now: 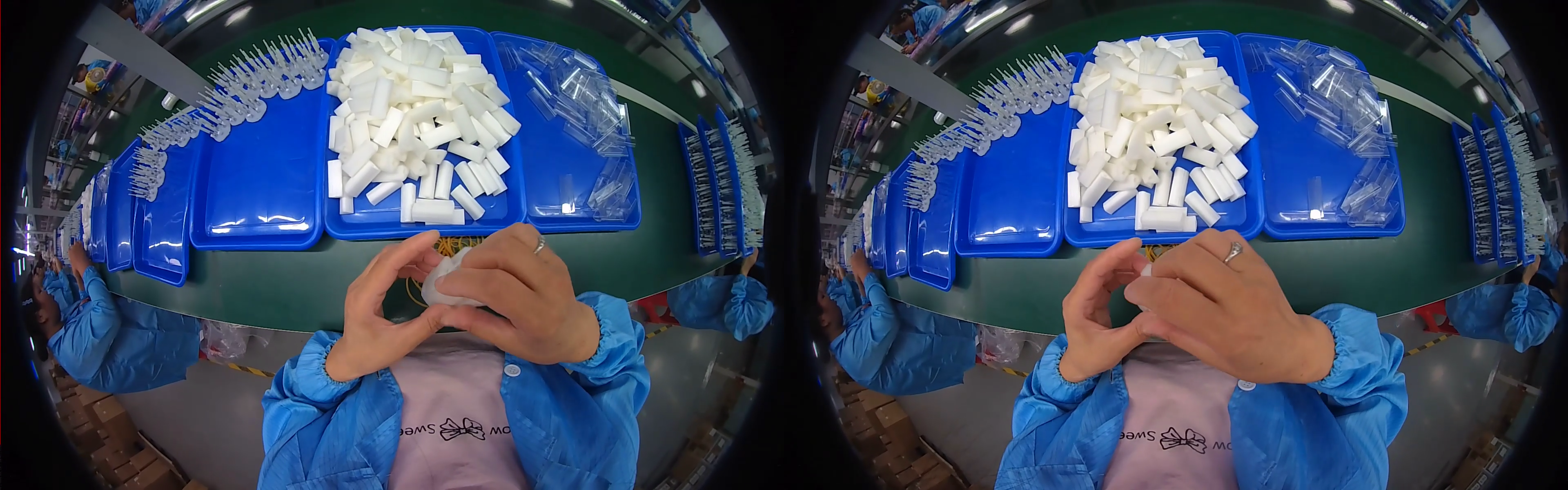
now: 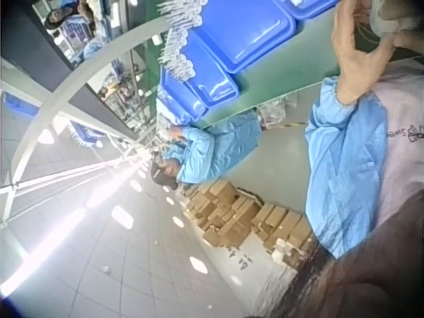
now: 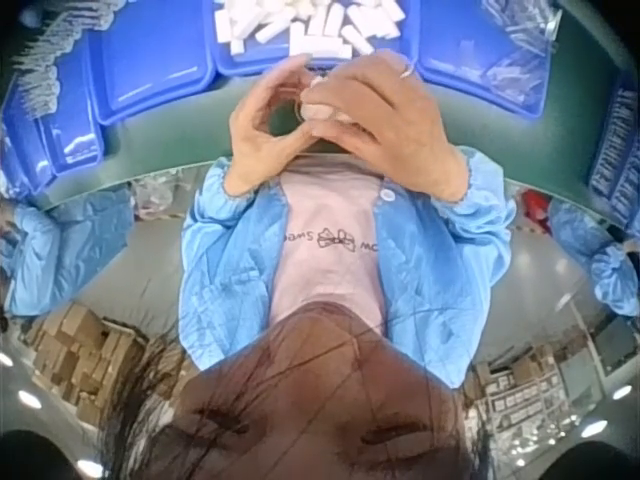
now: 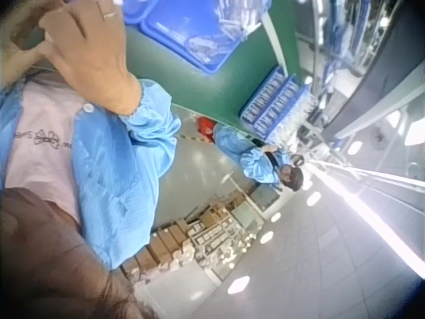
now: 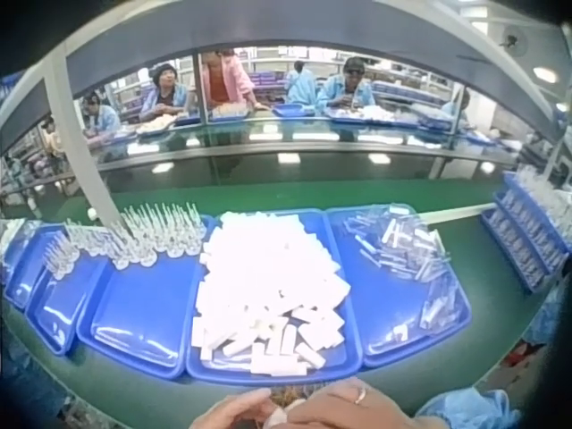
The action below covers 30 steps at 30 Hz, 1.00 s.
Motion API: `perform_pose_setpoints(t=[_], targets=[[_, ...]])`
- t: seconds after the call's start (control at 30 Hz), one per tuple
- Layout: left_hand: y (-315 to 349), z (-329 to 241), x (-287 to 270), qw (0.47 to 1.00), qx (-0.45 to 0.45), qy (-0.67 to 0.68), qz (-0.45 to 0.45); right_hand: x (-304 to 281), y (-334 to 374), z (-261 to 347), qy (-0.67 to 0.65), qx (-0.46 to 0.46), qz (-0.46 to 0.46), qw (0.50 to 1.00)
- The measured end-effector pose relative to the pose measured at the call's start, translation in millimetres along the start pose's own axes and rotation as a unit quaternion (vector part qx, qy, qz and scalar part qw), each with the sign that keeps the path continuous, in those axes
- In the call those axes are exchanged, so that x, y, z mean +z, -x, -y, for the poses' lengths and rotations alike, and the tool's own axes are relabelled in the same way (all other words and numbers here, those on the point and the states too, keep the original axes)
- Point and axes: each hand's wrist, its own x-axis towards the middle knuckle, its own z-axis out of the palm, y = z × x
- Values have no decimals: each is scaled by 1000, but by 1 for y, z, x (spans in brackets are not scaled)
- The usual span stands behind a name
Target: The person assembles parts by inserting foam blocks onto the pins of a base fixture, sliding plastic sleeves over the blocks, and securing the assembly with a rubber band.
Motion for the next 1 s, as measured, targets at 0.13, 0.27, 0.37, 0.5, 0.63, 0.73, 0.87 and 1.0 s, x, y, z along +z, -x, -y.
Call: perform_pose_setpoints(t=[0.13, 0.27, 0.37, 0.5, 0.63, 0.73, 0.87, 1.0], targets=[[2, 2, 0, 997, -29, 66, -22, -20, -1, -14, -37, 13, -27, 999], [7, 10, -4, 990, -68, 121, -40, -51, 16, -52, 141, 188, -89, 968], [10, 7, -4, 979, -103, 166, -53, -59, 34, -85, 288, 345, 1, 893], [5, 15, -3, 986, -63, 144, -55, -42, 54, -111, 346, 295, 33, 890], [6, 14, 2, 977, -78, 189, -58, -37, 47, -107, 238, 262, -18, 935], [6, 15, 5, 973, -90, 208, -54, -34, 36, -88, 3, 267, -100, 959], [7, 17, 7, 974, -94, 201, -49, -25, 26, -46, -318, 209, -215, 899], [10, 13, 11, 990, -73, 95, -70, -11, 18, -25, -272, 126, -222, 928]])
